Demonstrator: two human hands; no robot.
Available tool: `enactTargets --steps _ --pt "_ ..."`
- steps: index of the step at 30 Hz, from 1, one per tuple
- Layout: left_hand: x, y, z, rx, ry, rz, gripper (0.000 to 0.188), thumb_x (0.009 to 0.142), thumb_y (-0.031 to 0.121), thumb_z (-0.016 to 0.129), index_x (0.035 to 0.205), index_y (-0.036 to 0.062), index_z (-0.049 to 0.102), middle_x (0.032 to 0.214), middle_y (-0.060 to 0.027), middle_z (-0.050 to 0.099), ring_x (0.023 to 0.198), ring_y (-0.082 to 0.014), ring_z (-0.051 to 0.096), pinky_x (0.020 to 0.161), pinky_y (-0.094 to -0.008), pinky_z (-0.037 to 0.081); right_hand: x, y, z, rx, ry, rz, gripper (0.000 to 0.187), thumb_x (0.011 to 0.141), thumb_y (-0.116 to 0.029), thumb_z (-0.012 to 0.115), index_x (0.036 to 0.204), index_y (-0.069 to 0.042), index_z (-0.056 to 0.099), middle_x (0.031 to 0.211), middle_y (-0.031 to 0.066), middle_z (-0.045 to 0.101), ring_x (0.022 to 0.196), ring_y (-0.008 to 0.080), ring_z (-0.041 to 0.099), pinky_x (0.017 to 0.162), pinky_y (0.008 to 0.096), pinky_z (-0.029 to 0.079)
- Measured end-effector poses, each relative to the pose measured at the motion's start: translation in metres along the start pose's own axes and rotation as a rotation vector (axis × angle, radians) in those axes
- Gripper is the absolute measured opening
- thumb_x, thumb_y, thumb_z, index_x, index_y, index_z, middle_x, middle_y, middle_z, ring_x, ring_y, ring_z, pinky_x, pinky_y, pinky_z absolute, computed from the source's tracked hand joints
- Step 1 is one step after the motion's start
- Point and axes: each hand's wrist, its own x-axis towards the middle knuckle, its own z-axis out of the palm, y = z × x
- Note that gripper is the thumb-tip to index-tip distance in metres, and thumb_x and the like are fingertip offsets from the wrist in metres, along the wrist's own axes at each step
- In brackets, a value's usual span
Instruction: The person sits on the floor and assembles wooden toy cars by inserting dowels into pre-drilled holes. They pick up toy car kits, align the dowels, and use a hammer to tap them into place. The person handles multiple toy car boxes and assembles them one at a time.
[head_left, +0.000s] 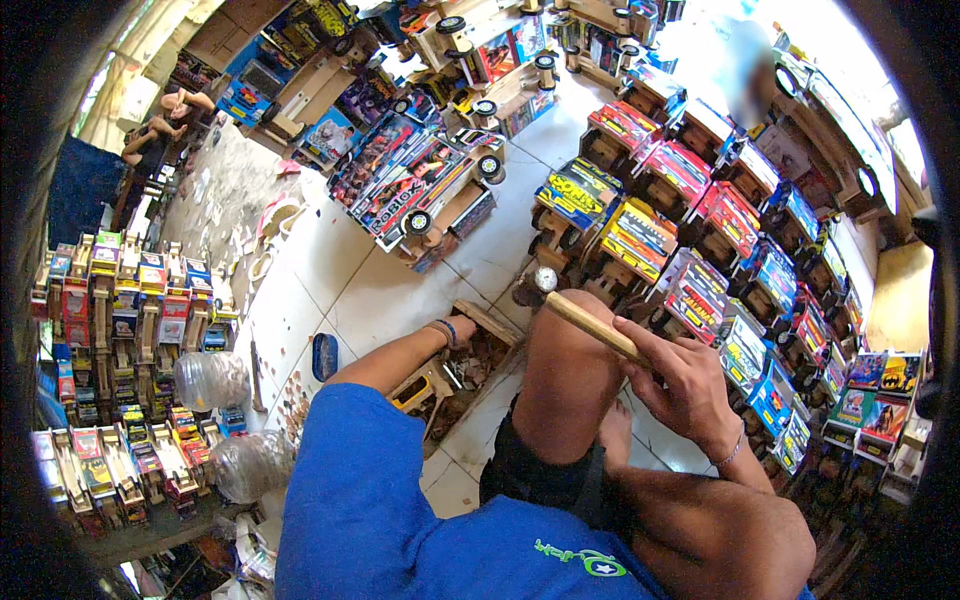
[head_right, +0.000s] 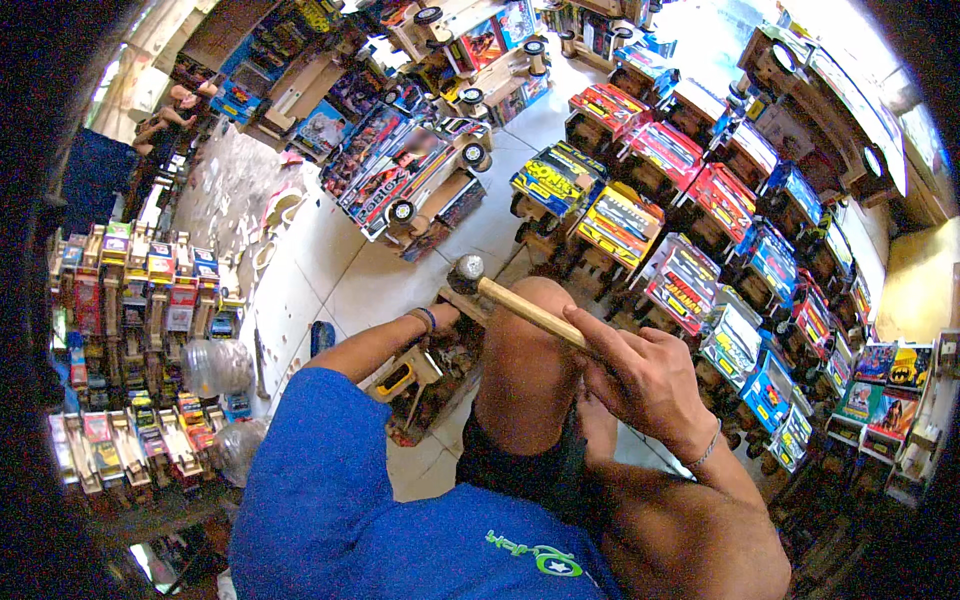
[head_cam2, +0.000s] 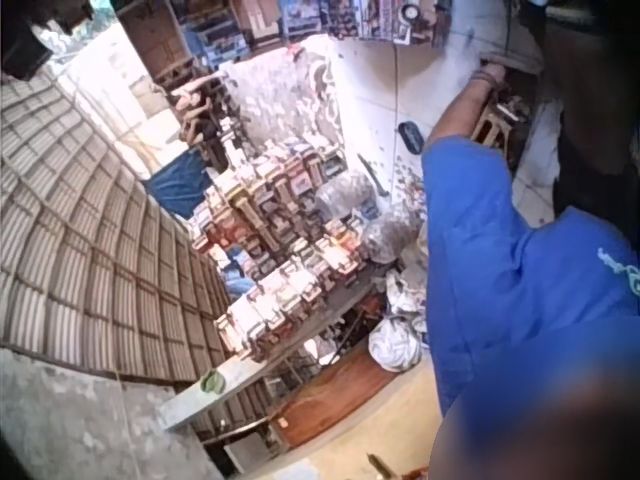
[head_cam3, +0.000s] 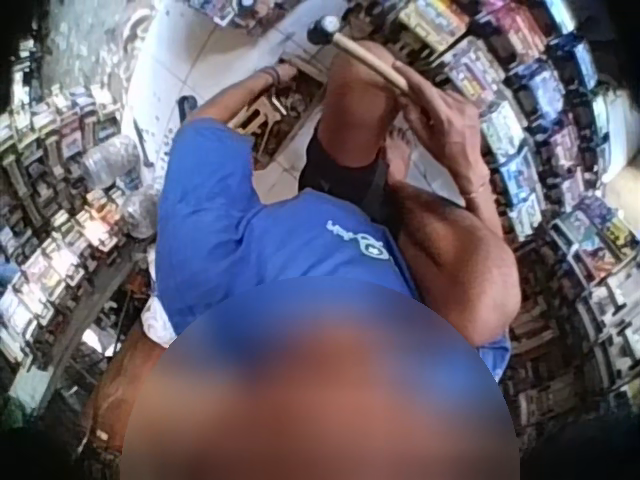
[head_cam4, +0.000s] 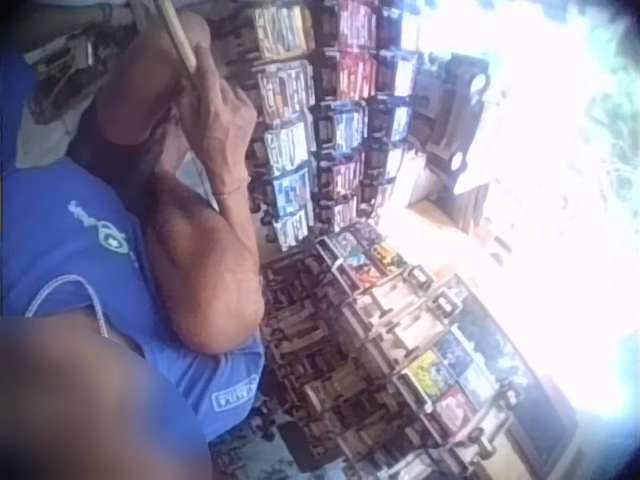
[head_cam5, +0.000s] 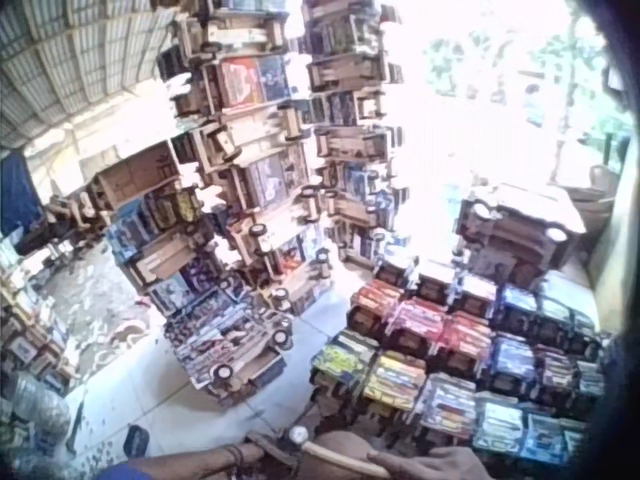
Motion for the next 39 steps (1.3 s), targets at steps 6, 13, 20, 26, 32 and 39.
enactTargets --steps 6,13,20,26,32,39 --pt "0.047 -0.025 0.052 -0.114 -0.009 -0.138 0.038 0.071 0.033 0.076 0.082 -0.0035 0.073 0.087 -0.0232 0.071 0.080 -0.0397 0.069 0.073 -0.0470 0.056 -0.005 0.006 0.000 0.002 -0.003 0.027 0.050 0.081 -0.007 0.072 0.130 -0.008 0.061 0.078 0.0113 0.069 0.058 0.0258 0.061 0.055 0.0375 0.048" --pt "0.056 -0.037 0.073 -0.031 0.051 -0.141 0.031 0.064 0.025 0.076 0.071 -0.0044 0.070 0.076 -0.0252 0.068 0.073 -0.0378 0.069 0.064 -0.0480 0.055 -0.010 0.012 -0.001 0.006 -0.049 0.073 0.058 0.081 -0.014 0.071 0.137 -0.013 0.056 0.091 0.0084 0.072 0.058 0.0259 0.060 0.058 0.0371 0.051" --pt "0.018 -0.014 0.028 -0.235 0.052 -0.269 0.023 0.067 0.019 0.073 0.071 -0.0027 0.070 0.075 -0.0236 0.067 0.072 -0.0362 0.069 0.064 -0.0472 0.055 -0.010 0.011 0.000 0.018 -0.023 0.065 0.056 0.082 -0.013 0.072 0.135 -0.013 0.057 0.094 0.0091 0.072 0.060 0.0264 0.062 0.059 0.0371 0.052" --pt "-0.036 -0.002 -0.008 -0.412 0.072 -0.192 0.014 0.073 0.021 0.076 0.077 0.0075 0.077 0.080 -0.0126 0.074 0.073 -0.0265 0.072 0.067 -0.0395 0.056 -0.008 0.008 0.001 0.061 0.016 0.059 0.051 0.084 -0.009 0.070 0.133 -0.008 0.059 0.071 0.0125 0.064 0.060 0.0283 0.063 0.057 0.0392 0.049" --pt "-0.080 0.001 -0.040 -0.784 0.086 -0.223 0.026 0.080 0.030 0.080 0.089 0.0058 0.075 0.076 -0.0054 0.072 0.071 -0.0164 0.068 0.065 -0.0332 0.055 -0.008 0.009 0.008 0.088 0.022 0.067 0.047 0.086 -0.009 0.068 0.132 -0.007 0.058 0.072 0.0136 0.065 0.062 0.0292 0.064 0.057 0.0399 0.049" --pt "-0.079 -0.001 -0.041 -0.698 -0.002 -0.290 0.037 0.078 0.031 0.082 0.102 0.0040 0.073 0.088 -0.0071 0.074 0.077 -0.0176 0.068 0.072 -0.0333 0.055 -0.012 0.002 0.010 0.125 0.005 0.085 0.043 0.088 -0.010 0.067 0.130 -0.007 0.059 0.074 0.0144 0.066 0.064 0.0302 0.066 0.059 0.0404 0.050"
